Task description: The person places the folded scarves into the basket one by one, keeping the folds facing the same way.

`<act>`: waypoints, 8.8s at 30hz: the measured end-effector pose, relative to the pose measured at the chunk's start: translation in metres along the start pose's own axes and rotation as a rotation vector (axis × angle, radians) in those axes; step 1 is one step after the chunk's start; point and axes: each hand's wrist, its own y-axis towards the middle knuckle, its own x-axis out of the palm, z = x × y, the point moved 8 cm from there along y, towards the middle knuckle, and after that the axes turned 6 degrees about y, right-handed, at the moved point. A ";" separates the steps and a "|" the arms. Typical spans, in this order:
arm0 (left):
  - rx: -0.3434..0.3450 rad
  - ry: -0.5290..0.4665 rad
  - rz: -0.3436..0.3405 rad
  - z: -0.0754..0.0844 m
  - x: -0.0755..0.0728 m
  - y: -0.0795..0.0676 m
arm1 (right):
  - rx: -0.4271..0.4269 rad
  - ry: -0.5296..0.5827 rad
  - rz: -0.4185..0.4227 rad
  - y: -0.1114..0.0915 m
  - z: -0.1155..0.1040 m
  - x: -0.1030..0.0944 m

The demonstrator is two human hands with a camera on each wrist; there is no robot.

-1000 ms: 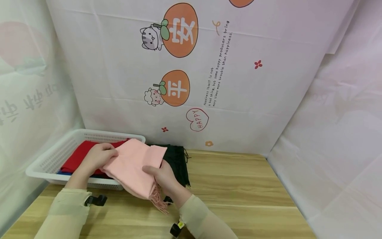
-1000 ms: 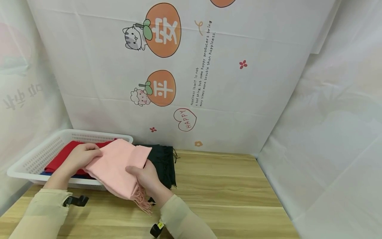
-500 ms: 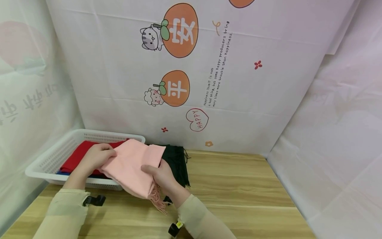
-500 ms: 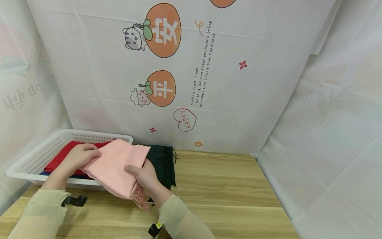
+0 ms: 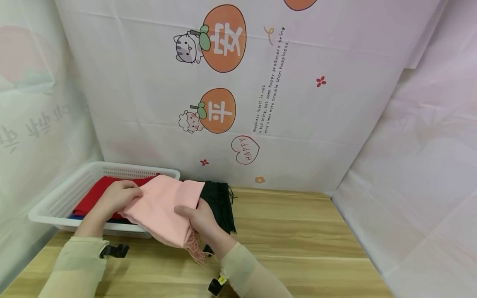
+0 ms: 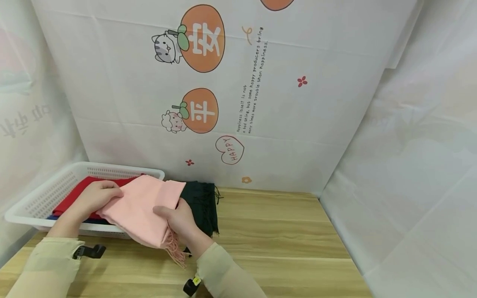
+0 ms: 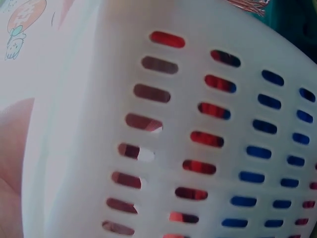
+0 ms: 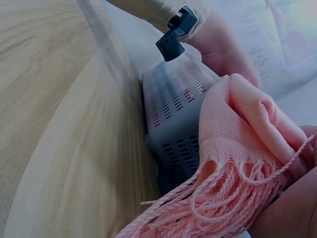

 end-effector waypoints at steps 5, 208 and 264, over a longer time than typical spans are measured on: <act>0.009 0.015 0.012 -0.005 -0.005 -0.002 | 0.006 0.020 0.008 0.001 0.000 0.005; -0.195 -0.112 0.269 -0.080 -0.066 -0.020 | -0.175 -0.666 0.088 0.025 -0.026 0.073; -0.262 0.342 0.170 -0.098 -0.074 -0.020 | -0.564 -1.109 0.075 0.044 -0.028 0.090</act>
